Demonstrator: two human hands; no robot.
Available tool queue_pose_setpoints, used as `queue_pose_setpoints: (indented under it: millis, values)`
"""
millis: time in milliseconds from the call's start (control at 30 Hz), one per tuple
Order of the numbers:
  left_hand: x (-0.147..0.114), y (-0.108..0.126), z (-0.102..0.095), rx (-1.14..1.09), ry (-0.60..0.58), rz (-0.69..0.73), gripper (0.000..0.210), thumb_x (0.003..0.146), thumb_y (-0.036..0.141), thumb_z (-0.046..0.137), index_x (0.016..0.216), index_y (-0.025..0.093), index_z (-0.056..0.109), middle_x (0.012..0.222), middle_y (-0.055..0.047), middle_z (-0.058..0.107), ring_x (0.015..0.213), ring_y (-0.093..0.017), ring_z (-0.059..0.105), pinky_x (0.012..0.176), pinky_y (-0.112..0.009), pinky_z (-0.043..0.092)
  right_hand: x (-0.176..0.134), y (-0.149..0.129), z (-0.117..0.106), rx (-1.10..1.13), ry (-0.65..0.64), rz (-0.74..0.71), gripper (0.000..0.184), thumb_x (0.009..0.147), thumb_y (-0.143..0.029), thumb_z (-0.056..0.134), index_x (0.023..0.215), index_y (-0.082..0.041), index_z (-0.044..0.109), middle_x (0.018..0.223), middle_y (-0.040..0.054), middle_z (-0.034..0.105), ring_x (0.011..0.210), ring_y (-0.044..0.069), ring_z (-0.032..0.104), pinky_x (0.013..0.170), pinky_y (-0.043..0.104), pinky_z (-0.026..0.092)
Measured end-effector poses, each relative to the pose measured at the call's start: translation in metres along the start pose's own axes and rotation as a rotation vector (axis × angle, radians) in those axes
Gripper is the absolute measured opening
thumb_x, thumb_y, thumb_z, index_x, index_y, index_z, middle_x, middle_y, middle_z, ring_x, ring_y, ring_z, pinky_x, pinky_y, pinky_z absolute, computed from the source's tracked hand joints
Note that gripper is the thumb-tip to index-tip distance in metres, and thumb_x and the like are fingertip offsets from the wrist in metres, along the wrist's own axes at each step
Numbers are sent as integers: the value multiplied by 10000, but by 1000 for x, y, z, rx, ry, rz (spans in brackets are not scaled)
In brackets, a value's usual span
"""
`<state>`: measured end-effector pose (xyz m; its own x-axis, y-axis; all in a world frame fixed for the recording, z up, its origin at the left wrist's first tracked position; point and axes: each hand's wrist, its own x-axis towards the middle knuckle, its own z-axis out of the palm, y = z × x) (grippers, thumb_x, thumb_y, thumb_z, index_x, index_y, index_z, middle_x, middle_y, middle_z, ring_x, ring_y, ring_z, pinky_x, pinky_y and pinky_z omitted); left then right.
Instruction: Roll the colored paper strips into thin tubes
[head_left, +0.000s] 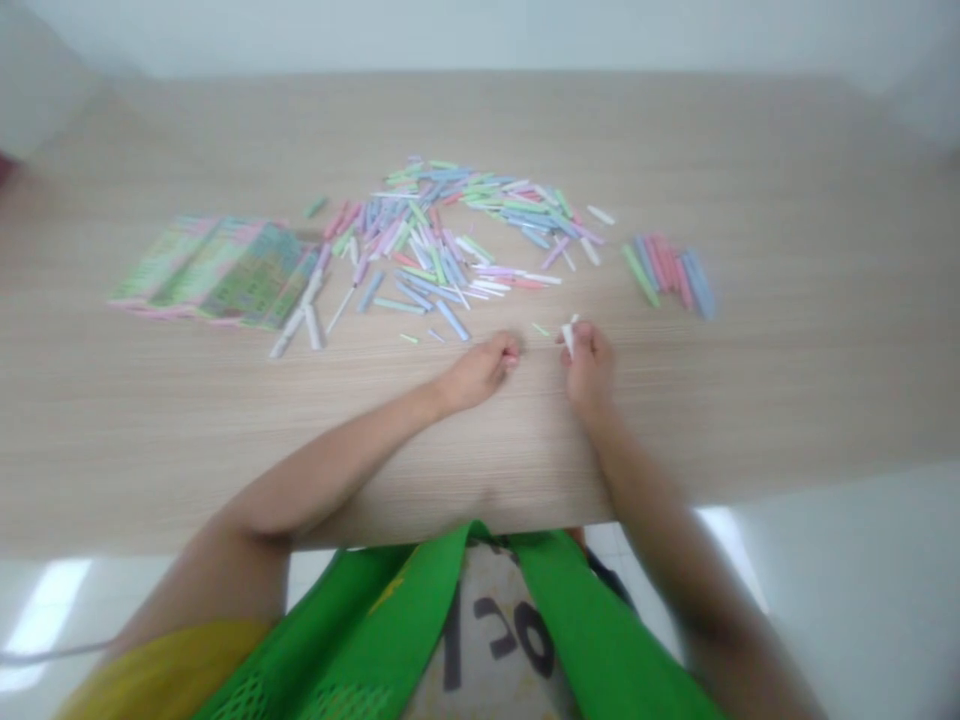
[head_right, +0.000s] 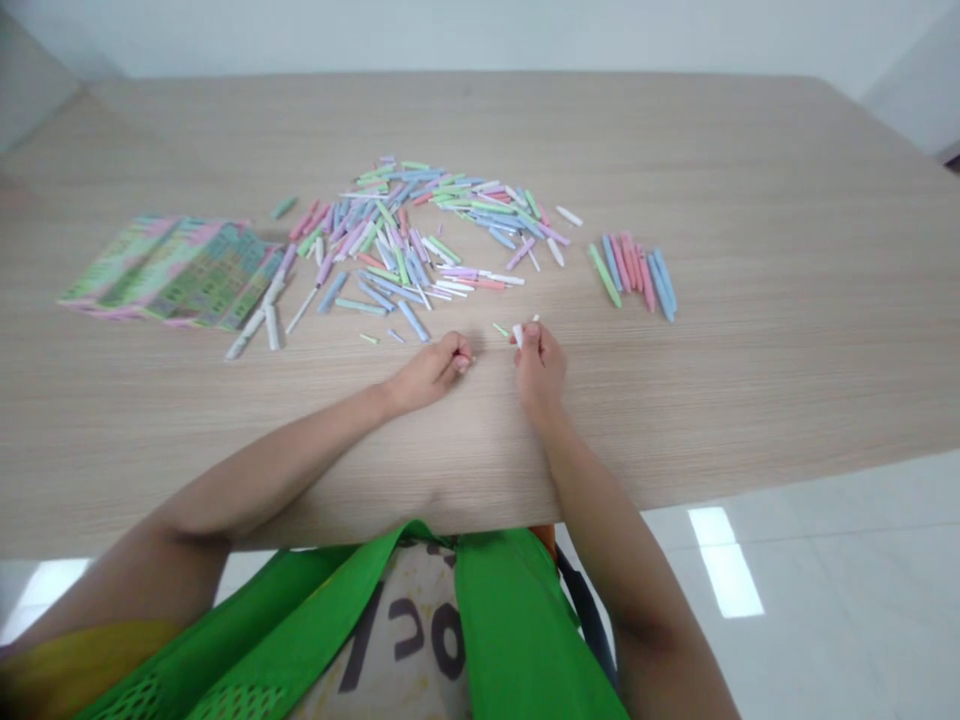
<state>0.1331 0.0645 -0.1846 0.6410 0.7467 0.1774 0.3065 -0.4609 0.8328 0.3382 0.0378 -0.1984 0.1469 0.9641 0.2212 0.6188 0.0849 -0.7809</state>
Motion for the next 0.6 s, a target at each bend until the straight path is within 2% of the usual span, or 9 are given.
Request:
queue_pose_setpoints:
  millis: [133,300,400,600]
  values:
    - [5,-8,-13,-222,-5,34,381,952,558,497,916,179,526,749,6,504,698,-140,443,718,-265,390,-2,-14,-4,-133,-195,-37,577,1008,-539,325,825,-192,748,567,14,543,561,158,495,584,286,294]
    - [8,-11,-12,-283,-14,20,402,914,549,576,909,148,616,771,-17,572,720,-137,477,722,-257,386,-4,-19,-7,-163,-365,-140,522,993,-470,362,853,-189,779,554,10,552,569,153,516,602,278,299]
    - [7,-13,-10,-287,-27,15,397,899,532,598,895,138,649,778,-24,604,726,-136,500,710,-252,386,-5,-17,-7,-161,-380,-143,508,981,-444,377,786,-179,765,554,13,560,567,149,516,599,278,307]
    - [5,-15,-11,-379,-43,-56,443,803,559,714,856,122,669,676,13,559,616,-97,456,596,-228,352,-6,-12,-6,-41,-312,-69,525,958,-396,373,604,-180,695,506,14,531,533,148,496,584,286,325]
